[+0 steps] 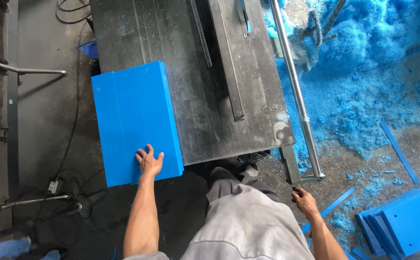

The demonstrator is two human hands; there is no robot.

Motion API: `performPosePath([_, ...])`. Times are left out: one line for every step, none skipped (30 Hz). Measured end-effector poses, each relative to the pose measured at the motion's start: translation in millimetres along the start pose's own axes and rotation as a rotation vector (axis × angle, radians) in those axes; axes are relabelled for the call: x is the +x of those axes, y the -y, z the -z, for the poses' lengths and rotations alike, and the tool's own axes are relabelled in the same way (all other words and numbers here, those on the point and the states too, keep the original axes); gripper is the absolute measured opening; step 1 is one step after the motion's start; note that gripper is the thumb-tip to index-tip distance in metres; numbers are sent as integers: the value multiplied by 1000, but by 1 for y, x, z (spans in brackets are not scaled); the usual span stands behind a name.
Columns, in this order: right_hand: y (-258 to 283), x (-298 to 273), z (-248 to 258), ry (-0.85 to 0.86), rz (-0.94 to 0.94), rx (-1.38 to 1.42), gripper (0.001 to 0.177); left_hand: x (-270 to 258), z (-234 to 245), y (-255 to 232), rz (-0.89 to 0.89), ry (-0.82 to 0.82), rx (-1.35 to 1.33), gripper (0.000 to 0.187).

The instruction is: Cutting large blue foam blocks into specific sizes using an industrial table saw.

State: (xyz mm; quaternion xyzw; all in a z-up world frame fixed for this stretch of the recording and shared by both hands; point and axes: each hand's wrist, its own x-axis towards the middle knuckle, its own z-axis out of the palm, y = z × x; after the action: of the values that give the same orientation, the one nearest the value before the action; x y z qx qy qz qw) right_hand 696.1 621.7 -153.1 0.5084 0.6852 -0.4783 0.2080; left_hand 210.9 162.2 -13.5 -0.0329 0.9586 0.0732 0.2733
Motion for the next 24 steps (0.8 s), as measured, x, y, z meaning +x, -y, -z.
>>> performPosePath([1,-2,-1,-2,0,4,44,2,-1,1,-4,-2,2,88])
performPosePath([2,-3,-1,-4,6,14,45,3,-2,2,7,2,6,88])
performPosePath([3,-4,-2,-8,13,25,45,5,-3,2,17,5,11,89])
performPosePath([4,-7,-2,-11,14,29,45,5,-5,4,12,3,12,89])
performPosePath([5,-9,-2,-17,-13,22,46,6,-5,5,-3,-6,21,89])
performPosePath([7,-11,-2,-22,-40,14,46,6,-6,6,-18,-15,29,88])
performPosePath([1,-9,-5,-26,-38,20,46,6,-5,5,-23,-19,30,88])
performPosePath([-6,-7,-7,-27,-24,23,45,5,-4,4,-15,-6,27,88])
performPosePath([-12,-5,-10,-28,-10,27,45,4,-3,3,-5,6,25,88])
performPosePath([-15,-4,-10,-31,-8,32,45,5,-3,2,-11,2,26,88])
performPosePath([-18,-3,-12,-27,5,30,45,5,-4,2,-8,-9,33,89])
performPosePath([-21,-3,-13,-23,17,28,45,5,-5,2,-6,-19,41,89])
performPosePath([-18,-6,-12,-26,20,34,45,6,-5,2,-11,-23,42,89])
performPosePath([-16,-9,-12,-31,-22,43,45,7,-4,2,1,-13,39,89])
performPosePath([-14,-13,-11,-34,-65,50,44,7,-5,2,14,-2,36,89])
performPosePath([-14,-13,-11,-36,-65,55,44,8,-5,1,9,-4,38,89])
performPosePath([-15,-14,-11,-35,-66,52,44,7,-5,2,-4,-8,48,89])
performPosePath([-16,-14,-12,-34,-67,48,43,7,-4,4,-18,-13,58,90])
performPosePath([-16,-13,-13,-35,-68,52,43,7,-4,3,-21,-13,61,90])
performPosePath([-16,-13,-13,-37,-62,49,43,7,-3,2,-15,-14,66,90])
performPosePath([-17,-12,-13,-38,-56,44,42,6,-4,2,-8,-14,70,89])
performPosePath([-18,-11,-14,-39,-58,46,42,8,-4,2,-10,-14,72,89])
performPosePath([-18,-11,-15,-37,-42,56,43,8,-5,3,-9,-22,72,89])
performPosePath([-19,-10,-16,-36,-27,66,44,10,-7,3,-9,-31,73,90])
